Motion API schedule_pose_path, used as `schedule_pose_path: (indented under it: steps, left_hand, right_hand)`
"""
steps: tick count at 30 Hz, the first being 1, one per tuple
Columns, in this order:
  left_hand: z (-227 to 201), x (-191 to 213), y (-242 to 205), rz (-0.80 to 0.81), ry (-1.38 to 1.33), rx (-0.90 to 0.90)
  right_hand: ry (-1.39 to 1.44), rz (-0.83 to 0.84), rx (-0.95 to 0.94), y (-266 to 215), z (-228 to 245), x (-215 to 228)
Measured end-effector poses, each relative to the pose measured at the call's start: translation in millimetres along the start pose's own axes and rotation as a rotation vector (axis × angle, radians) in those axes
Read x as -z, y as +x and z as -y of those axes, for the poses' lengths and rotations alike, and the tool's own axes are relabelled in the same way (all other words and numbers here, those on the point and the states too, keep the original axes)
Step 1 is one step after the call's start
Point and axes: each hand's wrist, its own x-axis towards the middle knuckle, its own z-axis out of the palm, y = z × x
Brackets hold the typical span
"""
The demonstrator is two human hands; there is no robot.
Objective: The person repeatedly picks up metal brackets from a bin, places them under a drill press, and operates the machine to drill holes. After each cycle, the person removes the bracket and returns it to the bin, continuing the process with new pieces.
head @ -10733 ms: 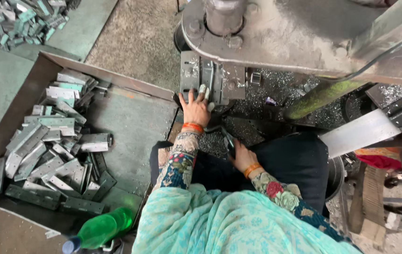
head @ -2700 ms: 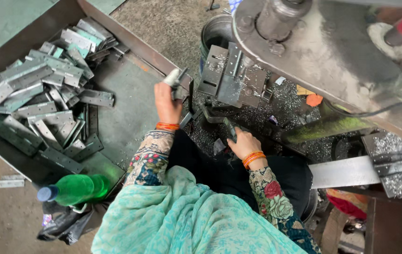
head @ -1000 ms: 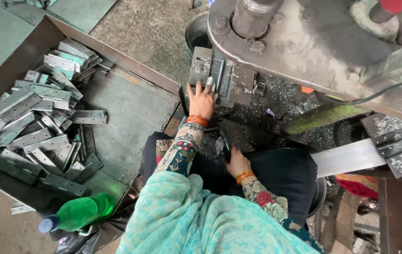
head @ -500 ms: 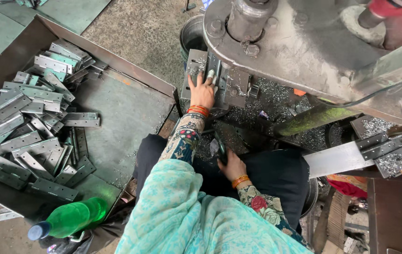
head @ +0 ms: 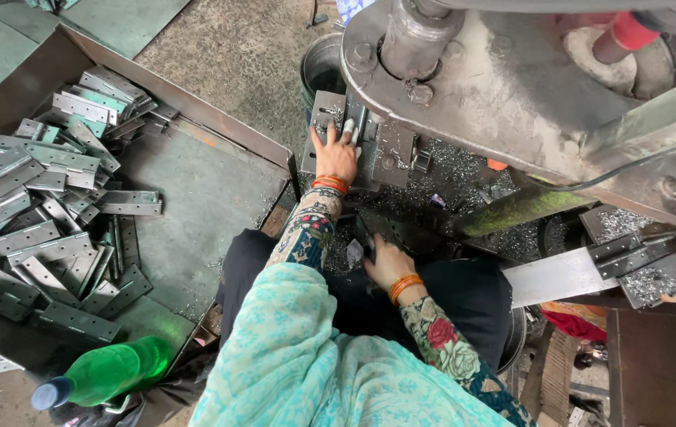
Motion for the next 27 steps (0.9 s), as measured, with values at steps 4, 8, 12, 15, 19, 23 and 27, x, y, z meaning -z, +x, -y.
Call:
schedule_pose_path:
  steps: [4, 8, 12, 15, 19, 23, 27]
  left_hand:
    - [0, -4, -4, 0.028, -0.006, -0.004]
    - [1, -7, -9, 0.031, 0.016, -0.013]
    - [4, 6, 7, -0.048, 0.013, -0.037]
    - [-1, 5, -10, 0.088, 0.083, -0.043]
    - [-8, 11, -46, 0.047, 0.081, -0.064]
    - [-7, 6, -112, 0.005, 0.061, -0.105]
    - [3, -8, -138, -0.253, 0.115, -0.182]
  right_hand:
    - [0.147, -0.189, 0.024, -15, -22, -74]
    - [0.146, -0.152, 0.015, -13, -39, -101]
    - [0.109, -0.093, 0.034, 2, -28, -50]
    - [0.062, 0.012, 0.027, 2, -11, -7]
    - [0.016, 0.097, -0.011, 6, 13, 36]
    - [0.005, 0.119, -0.005, 0, 25, 50]
    - [-0.007, 0.123, -0.008, -4, 27, 50]
